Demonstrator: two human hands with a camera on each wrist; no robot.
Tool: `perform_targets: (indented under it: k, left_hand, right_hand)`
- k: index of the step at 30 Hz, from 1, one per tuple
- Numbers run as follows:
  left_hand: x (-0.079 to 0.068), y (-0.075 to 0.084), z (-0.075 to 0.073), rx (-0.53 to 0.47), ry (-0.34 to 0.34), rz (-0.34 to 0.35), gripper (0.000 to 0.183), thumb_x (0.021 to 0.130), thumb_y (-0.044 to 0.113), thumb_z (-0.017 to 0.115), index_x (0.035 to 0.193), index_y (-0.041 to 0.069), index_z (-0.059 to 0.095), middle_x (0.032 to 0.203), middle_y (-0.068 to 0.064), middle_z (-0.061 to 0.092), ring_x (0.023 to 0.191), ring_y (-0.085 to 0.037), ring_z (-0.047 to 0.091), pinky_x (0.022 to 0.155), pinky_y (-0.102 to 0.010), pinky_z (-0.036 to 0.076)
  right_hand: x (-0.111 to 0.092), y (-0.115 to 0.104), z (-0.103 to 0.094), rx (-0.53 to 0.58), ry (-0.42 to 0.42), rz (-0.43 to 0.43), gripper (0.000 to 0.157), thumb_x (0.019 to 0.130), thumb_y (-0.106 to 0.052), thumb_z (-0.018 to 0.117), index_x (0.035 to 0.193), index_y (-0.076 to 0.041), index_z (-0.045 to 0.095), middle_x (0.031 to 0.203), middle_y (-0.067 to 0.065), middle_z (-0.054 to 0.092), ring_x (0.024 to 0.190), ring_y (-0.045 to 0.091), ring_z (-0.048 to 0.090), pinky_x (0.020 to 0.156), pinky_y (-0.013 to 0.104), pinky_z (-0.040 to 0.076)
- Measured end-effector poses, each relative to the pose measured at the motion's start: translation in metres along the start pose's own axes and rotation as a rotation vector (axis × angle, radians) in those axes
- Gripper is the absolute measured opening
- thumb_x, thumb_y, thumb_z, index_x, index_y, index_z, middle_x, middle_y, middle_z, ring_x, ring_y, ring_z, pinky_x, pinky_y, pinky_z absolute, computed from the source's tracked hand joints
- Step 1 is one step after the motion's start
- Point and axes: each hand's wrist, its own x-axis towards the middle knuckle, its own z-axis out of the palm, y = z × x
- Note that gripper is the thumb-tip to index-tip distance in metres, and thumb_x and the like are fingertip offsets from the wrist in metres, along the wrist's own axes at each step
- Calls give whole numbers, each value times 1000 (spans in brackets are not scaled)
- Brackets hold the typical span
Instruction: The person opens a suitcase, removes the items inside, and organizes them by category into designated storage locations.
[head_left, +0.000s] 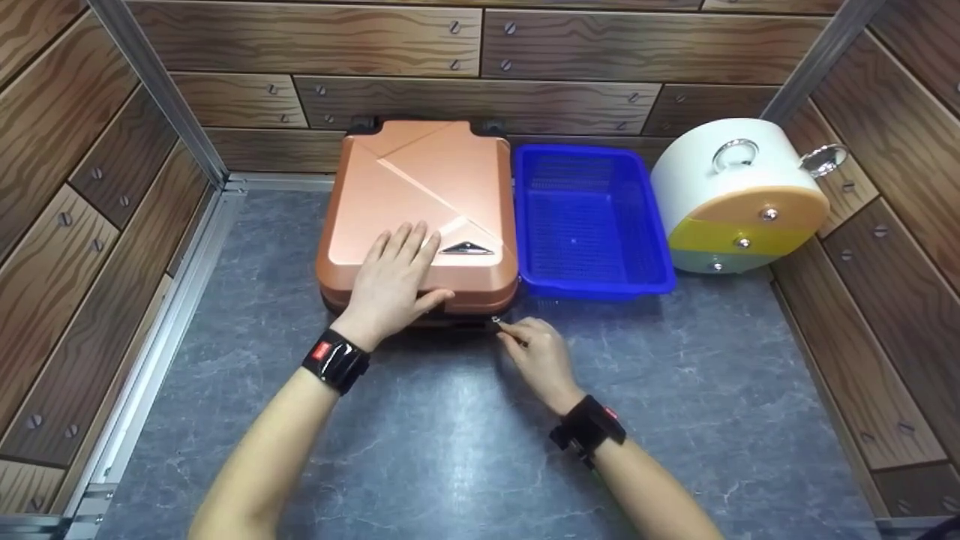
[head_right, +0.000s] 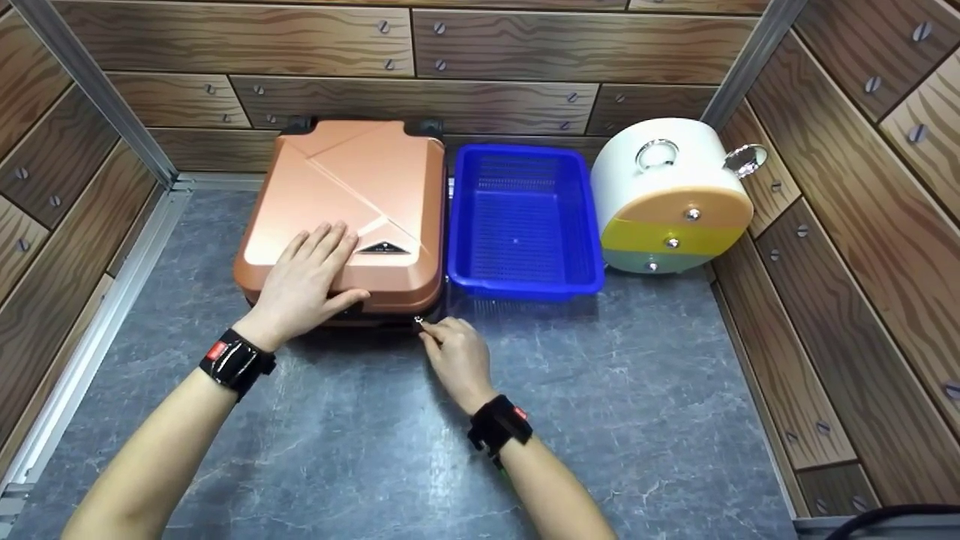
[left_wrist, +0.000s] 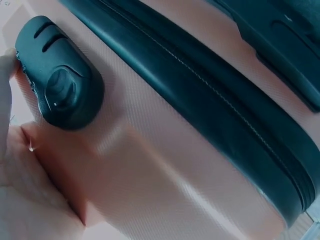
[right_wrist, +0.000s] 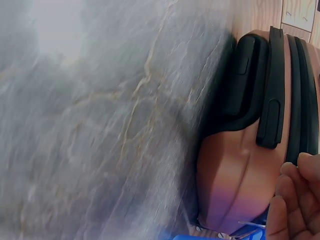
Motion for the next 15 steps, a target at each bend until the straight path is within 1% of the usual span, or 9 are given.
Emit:
perform_targets:
  k: [3,6,8,11,13,15]
  left_hand:
    - [-3,-5,-3,-31,-4,18,95,93,72,53,162,11,28,167,-15,24,154,-32,18,125,-51,8]
    - [-9,-17,-6,-47,-15,16,98,92,73,53,162,10,26,167,-14,22,155,-32,16,125,-52,6]
    - [-15,-28,-8,-50,-25,-6,98,92,74,53,162,10,26,167,-14,21,155,-32,14,124,-53,3]
    - [-27,-49,-10,-58,-31,-58,100,91,75,52,162,10,27,167,-14,20,155,-34,12,124,-53,-2]
    - [-37,-62,-12,-93,-23,-96,101,90,74,55,162,9,27,167,-15,18,155,-35,9,124,-52,-3]
    - [-46,-74,-13,-150,-5,-129,102,89,72,59,162,9,27,168,-15,17,156,-35,8,124,-52,0]
  right_hand:
    - [0,2,-1,0,-14,6,18,87,-10,82,105,-6,80,87,1,74,79,18,66,73,34,56]
    - [0,3,-2,-7,-24,10,19,88,-11,82,106,-7,80,89,1,74,80,18,66,73,33,56]
    - [0,3,-2,-9,-22,9,19,87,-12,82,106,-7,80,89,1,74,80,18,66,72,33,55]
    - [0,4,-2,-6,-15,5,19,86,-12,83,104,-7,80,90,2,75,80,18,66,71,33,55]
    - [0,4,-3,-5,-10,3,18,86,-12,83,103,-7,80,90,2,75,79,18,66,71,33,55]
    - [1,4,-3,-2,-2,7,17,85,-12,84,101,-7,81,89,2,75,79,18,66,71,33,55]
